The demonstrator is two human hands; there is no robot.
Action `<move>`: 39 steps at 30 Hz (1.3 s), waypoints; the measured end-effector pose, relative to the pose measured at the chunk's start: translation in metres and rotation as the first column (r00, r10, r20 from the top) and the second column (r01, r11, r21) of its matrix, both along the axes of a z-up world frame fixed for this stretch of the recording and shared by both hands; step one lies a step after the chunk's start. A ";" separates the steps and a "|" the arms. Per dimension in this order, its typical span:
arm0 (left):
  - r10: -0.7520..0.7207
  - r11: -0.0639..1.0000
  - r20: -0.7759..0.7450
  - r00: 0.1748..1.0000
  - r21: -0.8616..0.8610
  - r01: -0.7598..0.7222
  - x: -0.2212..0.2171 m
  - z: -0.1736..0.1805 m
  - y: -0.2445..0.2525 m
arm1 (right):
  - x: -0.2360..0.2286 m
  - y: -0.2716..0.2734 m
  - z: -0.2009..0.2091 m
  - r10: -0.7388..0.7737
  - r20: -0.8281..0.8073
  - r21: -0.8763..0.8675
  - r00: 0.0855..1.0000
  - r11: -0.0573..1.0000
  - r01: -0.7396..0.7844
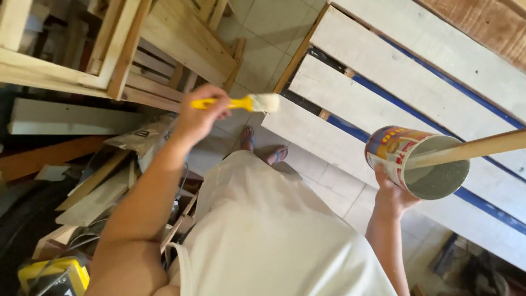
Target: The person is using a paintbrush to apply white paint to several wooden boards laid out on a workbench.
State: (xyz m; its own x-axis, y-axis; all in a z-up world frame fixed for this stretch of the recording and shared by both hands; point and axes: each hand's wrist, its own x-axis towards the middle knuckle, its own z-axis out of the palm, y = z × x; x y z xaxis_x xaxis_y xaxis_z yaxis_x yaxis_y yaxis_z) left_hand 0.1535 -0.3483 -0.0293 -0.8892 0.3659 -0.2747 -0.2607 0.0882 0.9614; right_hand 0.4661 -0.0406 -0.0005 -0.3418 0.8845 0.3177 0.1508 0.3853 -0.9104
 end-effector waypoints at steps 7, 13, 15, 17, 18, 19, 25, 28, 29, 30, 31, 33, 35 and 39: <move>-0.342 0.930 -0.199 0.919 -0.211 0.300 -0.028 -0.025 -0.009 | 0.017 -0.005 -0.031 -0.033 0.019 0.046 0.999 0.998 0.032; -0.532 0.841 -0.088 0.842 -0.172 0.514 -0.068 -0.023 0.022 | -0.012 -0.022 -0.032 -0.129 0.071 0.068 0.989 0.990 0.124; -0.574 0.809 -0.091 0.814 -0.217 0.546 -0.103 -0.017 0.033 | -0.020 -0.031 -0.040 -0.184 0.088 0.074 0.979 0.981 0.178; -0.642 0.737 -0.146 0.753 -0.387 0.554 -0.147 -0.006 0.040 | -0.023 -0.043 -0.053 -0.127 -0.001 0.011 0.992 0.992 0.127; -0.663 0.720 -0.136 0.736 -0.385 0.577 -0.169 -0.008 0.042 | -0.039 -0.056 -0.047 -0.154 0.008 0.008 0.988 0.988 0.154; -0.614 0.761 -0.080 0.785 -0.326 0.561 -0.190 -0.011 0.048 | -0.055 -0.062 -0.041 -0.119 -0.046 0.015 0.992 0.993 0.120; -0.542 0.799 0.019 0.840 -0.297 0.523 -0.246 -0.005 0.088 | -0.093 -0.097 -0.031 -0.231 -0.059 -0.065 0.971 0.972 0.227; -0.596 0.773 -0.013 0.803 -0.278 0.570 -0.245 -0.001 0.108 | -0.089 -0.104 -0.038 -0.236 -0.058 -0.009 0.970 0.972 0.236; -0.609 0.765 -0.020 0.793 -0.282 0.580 -0.238 0.001 0.108 | -0.084 -0.108 -0.042 -0.226 -0.070 -0.013 0.972 0.974 0.226; -0.613 0.763 -0.029 0.790 -0.280 0.582 -0.232 0.002 0.109 | -0.070 -0.112 -0.056 -0.231 -0.077 -0.008 0.970 0.973 0.231; -0.610 0.774 -0.056 0.791 -0.259 0.578 -0.229 0.003 0.113 | -0.059 -0.115 -0.075 -0.271 -0.001 0.019 0.963 0.962 0.271; -0.626 0.766 -0.096 0.773 -0.257 0.589 -0.222 0.007 0.118 | -0.048 -0.119 -0.104 -0.335 0.055 0.034 0.941 0.942 0.334; -0.645 0.759 -0.144 0.750 -0.233 0.608 -0.217 0.009 0.131 | -0.044 -0.121 -0.125 -0.623 0.134 0.371 0.770 0.752 0.544; -0.703 0.702 -0.125 0.700 -0.279 0.655 -0.222 0.018 0.158 | -0.062 -0.154 -0.101 -0.538 -0.099 -0.180 0.837 0.837 0.517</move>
State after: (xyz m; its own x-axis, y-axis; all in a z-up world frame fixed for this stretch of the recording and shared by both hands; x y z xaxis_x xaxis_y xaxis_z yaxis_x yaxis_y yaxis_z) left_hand -0.0684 -0.1905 -0.0108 -0.4611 0.8506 -0.2527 0.1481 0.3546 0.9232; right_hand 0.4041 -0.1941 -0.1016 0.2278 0.9559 0.1853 0.1617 0.1505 -0.9753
